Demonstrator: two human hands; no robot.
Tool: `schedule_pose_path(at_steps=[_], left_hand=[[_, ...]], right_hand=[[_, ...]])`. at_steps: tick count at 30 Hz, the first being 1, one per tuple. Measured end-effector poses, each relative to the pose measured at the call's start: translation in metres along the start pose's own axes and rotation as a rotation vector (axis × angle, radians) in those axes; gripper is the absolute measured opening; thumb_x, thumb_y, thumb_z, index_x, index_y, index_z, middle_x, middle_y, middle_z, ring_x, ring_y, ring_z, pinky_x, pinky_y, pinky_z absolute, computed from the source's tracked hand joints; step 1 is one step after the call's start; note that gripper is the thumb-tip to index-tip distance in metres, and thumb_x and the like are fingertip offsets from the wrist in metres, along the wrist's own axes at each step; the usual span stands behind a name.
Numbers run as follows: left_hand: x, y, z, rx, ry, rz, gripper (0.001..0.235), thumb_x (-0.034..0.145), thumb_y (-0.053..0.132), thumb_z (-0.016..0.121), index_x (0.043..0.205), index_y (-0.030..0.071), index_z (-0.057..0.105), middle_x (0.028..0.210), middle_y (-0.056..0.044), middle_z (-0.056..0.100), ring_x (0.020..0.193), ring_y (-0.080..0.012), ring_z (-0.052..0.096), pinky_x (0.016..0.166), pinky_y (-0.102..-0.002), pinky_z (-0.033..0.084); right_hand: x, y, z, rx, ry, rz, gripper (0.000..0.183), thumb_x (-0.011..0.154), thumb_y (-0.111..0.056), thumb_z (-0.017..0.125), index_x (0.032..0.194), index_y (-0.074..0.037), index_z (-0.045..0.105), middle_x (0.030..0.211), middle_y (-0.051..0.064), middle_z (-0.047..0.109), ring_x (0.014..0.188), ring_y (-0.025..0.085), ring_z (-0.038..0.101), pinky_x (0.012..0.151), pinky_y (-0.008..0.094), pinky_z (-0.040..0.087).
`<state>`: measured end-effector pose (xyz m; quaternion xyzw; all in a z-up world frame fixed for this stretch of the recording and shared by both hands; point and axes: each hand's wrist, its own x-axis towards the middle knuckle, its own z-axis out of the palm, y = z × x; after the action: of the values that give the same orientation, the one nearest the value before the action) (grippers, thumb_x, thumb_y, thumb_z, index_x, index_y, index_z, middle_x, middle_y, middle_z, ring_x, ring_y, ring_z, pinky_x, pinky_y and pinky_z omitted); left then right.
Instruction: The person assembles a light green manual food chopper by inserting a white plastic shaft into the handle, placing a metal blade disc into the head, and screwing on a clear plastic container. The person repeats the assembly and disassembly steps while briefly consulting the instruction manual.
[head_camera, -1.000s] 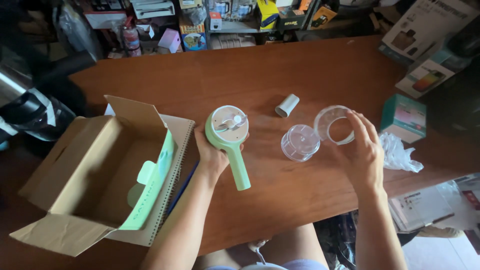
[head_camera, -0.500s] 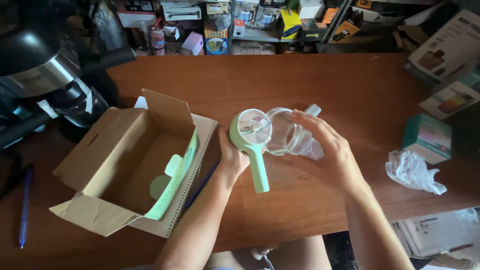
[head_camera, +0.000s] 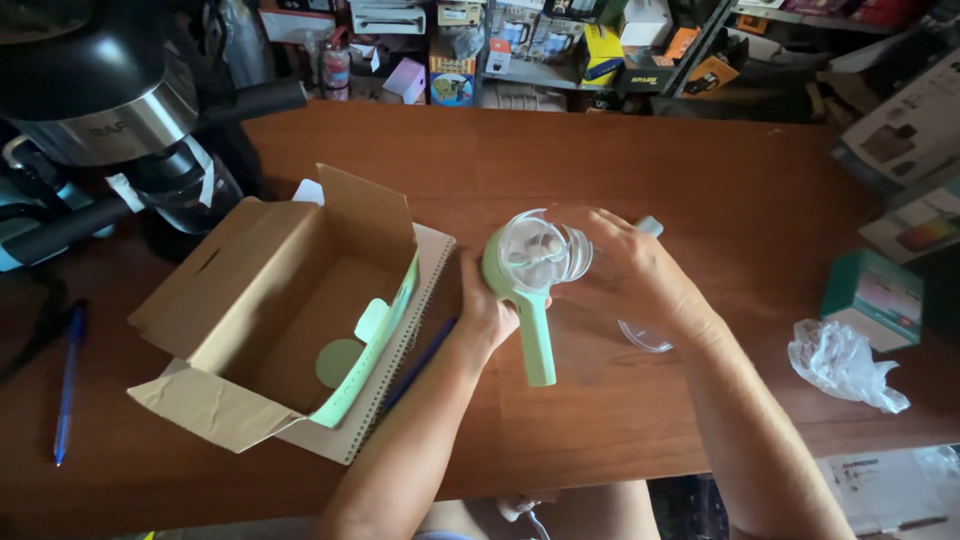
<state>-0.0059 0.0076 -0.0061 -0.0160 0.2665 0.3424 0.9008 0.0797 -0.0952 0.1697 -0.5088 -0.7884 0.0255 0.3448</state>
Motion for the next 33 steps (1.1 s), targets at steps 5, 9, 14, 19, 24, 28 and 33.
schedule_pose_path(at_steps=[5, 9, 14, 19, 24, 28, 33], left_hand=[[0.012, 0.001, -0.008, 0.063, 0.010, -0.014, 0.064, 0.068, 0.069, 0.062, 0.099, 0.014, 0.070, 0.102, -0.015, 0.067, 0.093, -0.0398, 0.065, 0.082, -0.066, 0.052], [0.012, 0.002, -0.008, 0.048, 0.017, -0.016, 0.066, 0.067, 0.068, 0.064, 0.103, 0.013, 0.072, 0.110, -0.019, 0.068, 0.102, -0.0440, 0.066, 0.089, -0.072, 0.050], [0.019, 0.001, -0.011, 0.094, 0.032, -0.025, 0.070, 0.067, 0.071, 0.060, 0.105, 0.014, 0.071, 0.110, -0.019, 0.069, 0.102, -0.0449, 0.066, 0.088, -0.074, 0.048], [0.009, 0.003, -0.006, 0.013, 0.027, -0.042, 0.060, 0.067, 0.064, 0.065, 0.098, 0.013, 0.072, 0.104, -0.018, 0.071, 0.090, -0.0435, 0.070, 0.077, -0.069, 0.057], [0.008, 0.007, -0.003, 0.168, -0.014, -0.057, 0.065, 0.069, 0.071, 0.056, 0.096, 0.014, 0.070, 0.095, -0.016, 0.070, 0.080, -0.0414, 0.069, 0.067, -0.066, 0.057], [0.007, 0.009, 0.001, 0.194, -0.036, -0.052, 0.065, 0.069, 0.071, 0.056, 0.096, 0.014, 0.071, 0.094, -0.016, 0.072, 0.077, -0.0405, 0.070, 0.063, -0.065, 0.058], [-0.005, 0.012, 0.011, 0.220, -0.049, -0.051, 0.060, 0.068, 0.070, 0.056, 0.091, 0.017, 0.071, 0.086, -0.014, 0.070, 0.071, -0.0397, 0.069, 0.059, -0.063, 0.059]], right_hand=[[-0.004, 0.019, 0.004, 0.040, -0.033, 0.035, 0.061, 0.080, -0.025, 0.088, 0.126, 0.004, 0.059, 0.111, 0.024, 0.068, 0.102, 0.046, 0.069, 0.089, 0.054, 0.055], [-0.008, 0.030, 0.009, 0.067, -0.073, 0.073, 0.065, 0.079, -0.029, 0.088, 0.128, 0.002, 0.060, 0.110, 0.022, 0.067, 0.101, 0.044, 0.069, 0.087, 0.052, 0.055], [-0.009, 0.034, 0.011, 0.056, -0.092, 0.103, 0.065, 0.078, -0.029, 0.089, 0.129, 0.000, 0.061, 0.111, 0.020, 0.069, 0.102, 0.042, 0.070, 0.089, 0.050, 0.055], [-0.004, 0.033, 0.008, 0.069, -0.116, 0.119, 0.069, 0.078, -0.033, 0.089, 0.133, -0.004, 0.061, 0.114, 0.019, 0.067, 0.105, 0.039, 0.070, 0.089, 0.048, 0.055], [-0.001, 0.029, 0.004, 0.064, -0.155, 0.106, 0.062, 0.082, -0.027, 0.085, 0.133, -0.002, 0.061, 0.117, 0.022, 0.067, 0.107, 0.042, 0.069, 0.091, 0.050, 0.054], [-0.002, 0.031, 0.006, 0.095, -0.159, 0.116, 0.063, 0.082, -0.025, 0.084, 0.136, -0.003, 0.061, 0.121, 0.022, 0.066, 0.110, 0.041, 0.068, 0.093, 0.050, 0.054], [-0.005, 0.033, 0.012, -0.009, -0.183, 0.093, 0.067, 0.080, -0.031, 0.085, 0.138, -0.007, 0.060, 0.118, 0.023, 0.065, 0.102, 0.043, 0.069, 0.095, 0.052, 0.054]])
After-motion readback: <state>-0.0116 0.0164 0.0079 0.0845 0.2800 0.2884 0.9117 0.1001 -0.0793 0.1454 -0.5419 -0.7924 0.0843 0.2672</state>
